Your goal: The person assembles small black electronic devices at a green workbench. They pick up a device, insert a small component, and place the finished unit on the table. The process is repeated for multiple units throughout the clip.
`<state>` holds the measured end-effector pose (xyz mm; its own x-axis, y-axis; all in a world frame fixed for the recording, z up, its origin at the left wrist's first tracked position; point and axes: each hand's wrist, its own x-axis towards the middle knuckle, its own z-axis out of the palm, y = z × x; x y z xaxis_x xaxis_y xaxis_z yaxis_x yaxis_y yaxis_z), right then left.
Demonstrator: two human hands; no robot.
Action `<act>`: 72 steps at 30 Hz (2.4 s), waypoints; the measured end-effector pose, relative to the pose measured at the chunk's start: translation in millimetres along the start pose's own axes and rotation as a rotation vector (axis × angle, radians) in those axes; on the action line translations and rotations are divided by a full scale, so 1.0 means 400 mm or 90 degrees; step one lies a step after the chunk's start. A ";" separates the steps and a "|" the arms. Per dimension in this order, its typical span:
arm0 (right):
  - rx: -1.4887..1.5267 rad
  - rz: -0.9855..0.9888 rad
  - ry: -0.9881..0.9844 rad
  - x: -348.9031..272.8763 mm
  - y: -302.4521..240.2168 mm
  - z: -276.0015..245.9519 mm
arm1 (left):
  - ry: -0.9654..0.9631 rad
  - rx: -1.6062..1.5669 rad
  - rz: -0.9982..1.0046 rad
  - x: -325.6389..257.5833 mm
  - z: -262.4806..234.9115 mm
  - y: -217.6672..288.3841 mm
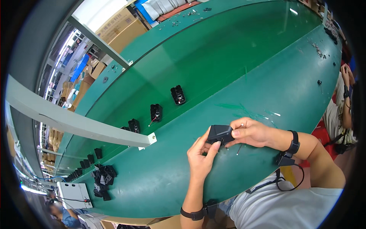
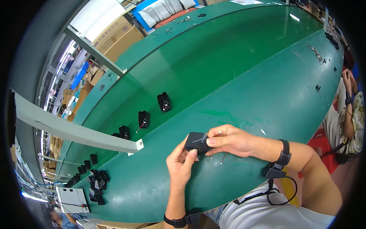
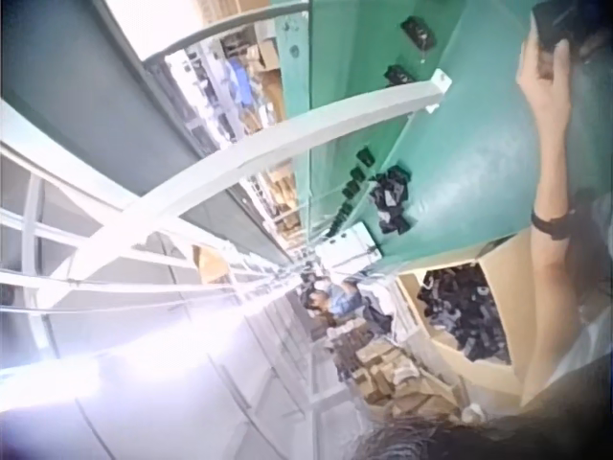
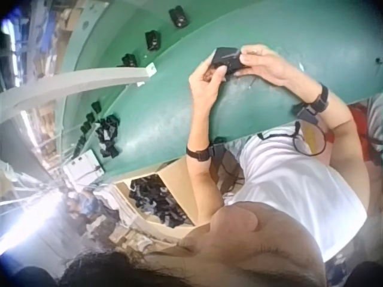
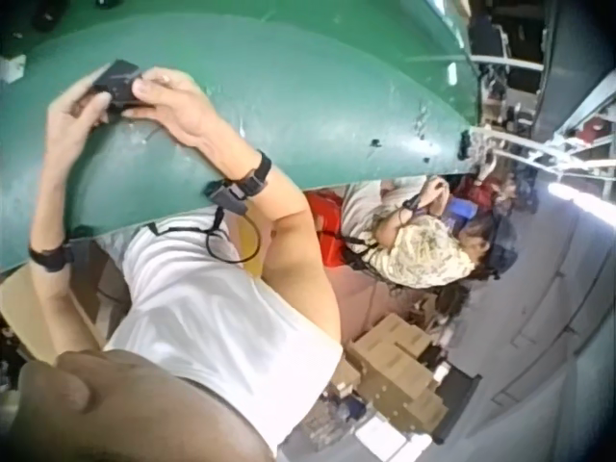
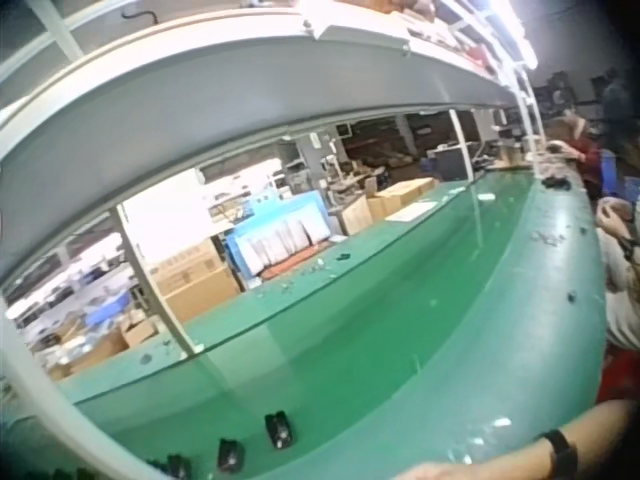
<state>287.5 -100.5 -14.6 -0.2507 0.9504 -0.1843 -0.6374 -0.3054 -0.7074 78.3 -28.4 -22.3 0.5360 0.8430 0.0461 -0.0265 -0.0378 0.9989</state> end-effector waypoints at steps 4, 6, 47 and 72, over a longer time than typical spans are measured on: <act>-0.204 -0.138 0.024 -0.015 -0.030 0.027 | 0.041 0.126 0.088 -0.001 0.025 0.004; -0.180 -0.139 0.027 -0.015 -0.032 0.027 | 0.048 0.133 0.081 0.006 0.029 0.012; -1.084 -0.348 0.244 0.384 -0.140 -0.057 | 0.148 0.358 0.261 -0.017 -0.108 -0.022; -0.928 -0.385 -0.532 0.615 0.226 0.668 | 0.532 0.787 -0.537 -0.347 -1.380 0.213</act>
<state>-26.4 89.9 58.3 -0.8112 0.4774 0.3375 0.2082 0.7754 -0.5962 -464.3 147.5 55.2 -0.5044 0.8609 -0.0658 0.8444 0.5078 0.1705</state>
